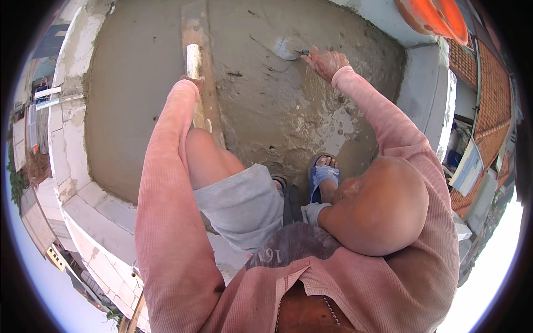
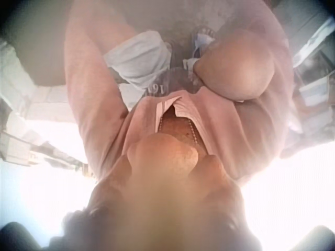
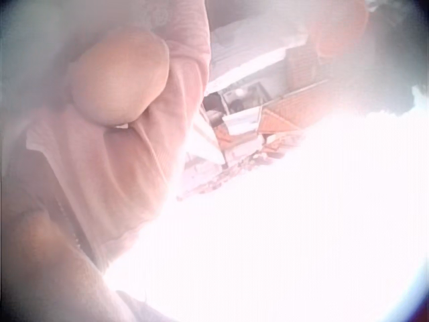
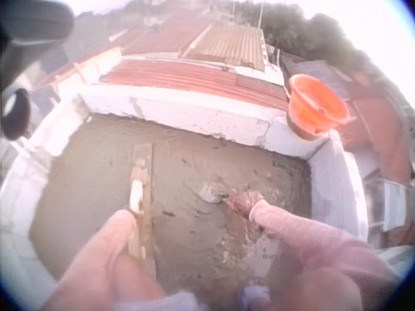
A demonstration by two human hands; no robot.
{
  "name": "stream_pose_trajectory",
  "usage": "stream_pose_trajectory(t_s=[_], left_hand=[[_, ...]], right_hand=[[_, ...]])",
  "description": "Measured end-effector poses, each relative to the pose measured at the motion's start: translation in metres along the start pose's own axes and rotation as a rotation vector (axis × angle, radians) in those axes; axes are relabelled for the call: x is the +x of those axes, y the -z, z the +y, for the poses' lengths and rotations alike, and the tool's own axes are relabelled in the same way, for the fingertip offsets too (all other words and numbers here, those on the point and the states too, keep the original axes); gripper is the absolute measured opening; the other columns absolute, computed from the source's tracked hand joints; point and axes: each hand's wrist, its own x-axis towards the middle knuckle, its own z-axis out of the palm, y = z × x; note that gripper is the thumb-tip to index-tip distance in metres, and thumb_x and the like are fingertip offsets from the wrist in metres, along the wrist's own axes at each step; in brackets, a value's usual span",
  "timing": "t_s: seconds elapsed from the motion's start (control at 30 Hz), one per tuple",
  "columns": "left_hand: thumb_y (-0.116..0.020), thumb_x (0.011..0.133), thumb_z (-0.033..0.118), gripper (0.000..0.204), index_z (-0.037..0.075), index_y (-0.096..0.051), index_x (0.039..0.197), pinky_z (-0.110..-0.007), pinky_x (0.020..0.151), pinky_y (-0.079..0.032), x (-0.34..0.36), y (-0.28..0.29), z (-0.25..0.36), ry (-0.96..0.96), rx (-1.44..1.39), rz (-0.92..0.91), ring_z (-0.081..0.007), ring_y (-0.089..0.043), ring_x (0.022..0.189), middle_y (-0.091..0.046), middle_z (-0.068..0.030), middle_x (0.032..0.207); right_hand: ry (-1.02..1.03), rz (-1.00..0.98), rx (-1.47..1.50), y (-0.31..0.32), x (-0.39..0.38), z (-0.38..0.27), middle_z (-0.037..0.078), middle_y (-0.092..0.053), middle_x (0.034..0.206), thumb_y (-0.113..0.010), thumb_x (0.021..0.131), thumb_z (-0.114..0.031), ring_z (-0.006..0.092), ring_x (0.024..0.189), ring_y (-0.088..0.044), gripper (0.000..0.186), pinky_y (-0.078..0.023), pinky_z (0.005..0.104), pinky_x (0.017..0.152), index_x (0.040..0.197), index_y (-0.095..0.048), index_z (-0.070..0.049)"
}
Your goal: The person smooths and levels wet cement using a wooden float and a trowel, pours water from a bucket onto the surface, and continues spreading and smoothing the cement with the tools.
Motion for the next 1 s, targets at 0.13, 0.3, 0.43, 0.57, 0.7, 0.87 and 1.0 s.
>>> stream_pose_trajectory(t_s=[0.13, 0.3, 0.43, 0.57, 0.7, 0.87, 1.0], left_hand=[[-0.064, 0.08, 0.06, 0.085, -0.009, -0.049, 0.127, -0.048, 0.098, -0.044, -0.011, -0.007, 0.007, 0.025, 0.007, 0.041, -0.0404, -0.06, 0.112, -0.061, -0.0287, 0.118], [-0.063, 0.082, 0.06, 0.082, -0.008, -0.05, 0.127, -0.048, 0.097, -0.045, -0.012, 0.001, 0.026, -0.021, 0.012, 0.009, -0.0406, -0.06, 0.11, -0.061, -0.0283, 0.117], [-0.061, 0.083, 0.062, 0.081, -0.007, -0.052, 0.125, -0.048, 0.097, -0.044, -0.009, 0.005, 0.004, 0.04, 0.015, -0.066, -0.0403, -0.059, 0.112, -0.061, -0.0277, 0.118], [-0.059, 0.083, 0.063, 0.082, -0.007, -0.052, 0.126, -0.048, 0.097, -0.044, -0.005, -0.007, 0.006, 0.014, 0.053, 0.004, -0.0401, -0.059, 0.112, -0.062, -0.0268, 0.118], [-0.056, 0.085, 0.063, 0.081, -0.005, -0.052, 0.129, -0.048, 0.098, -0.043, -0.004, 0.004, 0.018, 0.002, 0.177, -0.044, -0.0395, -0.058, 0.114, -0.06, -0.0258, 0.121], [-0.05, 0.088, 0.063, 0.079, -0.005, -0.053, 0.128, -0.047, 0.1, -0.042, -0.019, 0.013, 0.025, -0.023, 0.177, -0.134, -0.039, -0.058, 0.115, -0.06, -0.0255, 0.123], [-0.047, 0.089, 0.063, 0.079, -0.005, -0.052, 0.13, -0.047, 0.1, -0.042, -0.011, 0.015, 0.022, -0.085, 0.238, -0.155, -0.0387, -0.058, 0.115, -0.059, -0.0248, 0.125]], right_hand=[[-0.389, 0.145, 0.246, -0.006, 0.07, 0.05, 0.02, -0.069, 0.097, -0.033, 0.1, -0.054, 0.0387, 0.101, -0.064, 0.056, -0.047, 0.0518, 0.087, 0.112, -0.056, -0.005], [-0.199, -0.008, 0.594, 0.005, 0.103, 0.11, 0.009, -0.056, 0.067, -0.033, 0.098, -0.057, 0.026, 0.061, -0.06, 0.06, -0.048, 0.046, 0.061, 0.099, -0.057, -0.002], [-0.251, -0.488, 0.783, 0.019, 0.049, 0.027, 0.003, -0.042, 0.062, -0.036, 0.094, -0.063, 0.0135, 0.045, -0.041, 0.062, -0.038, 0.0334, 0.043, 0.097, -0.059, -0.006], [-0.039, -0.777, 0.571, 0.004, -0.012, -0.008, 0.007, -0.052, 0.063, -0.036, 0.095, -0.061, 0.0192, 0.047, -0.049, 0.064, -0.044, 0.0378, 0.048, 0.099, -0.062, -0.003], [0.256, -0.594, 0.481, -0.054, -0.072, -0.029, 0.023, -0.067, 0.084, -0.038, 0.096, -0.059, 0.0375, 0.074, -0.064, 0.064, -0.049, 0.0458, 0.074, 0.099, -0.066, -0.001], [0.429, -0.676, 0.292, -0.066, -0.143, -0.061, 0.018, -0.069, 0.086, -0.04, 0.097, -0.053, 0.0383, 0.085, -0.066, 0.056, -0.051, 0.0478, 0.075, 0.094, -0.065, -0.004], [0.482, -0.457, 0.079, -0.035, -0.122, -0.048, 0.016, -0.069, 0.086, -0.042, 0.097, -0.051, 0.0368, 0.085, -0.067, 0.047, -0.052, 0.0481, 0.074, 0.1, -0.061, -0.008]])
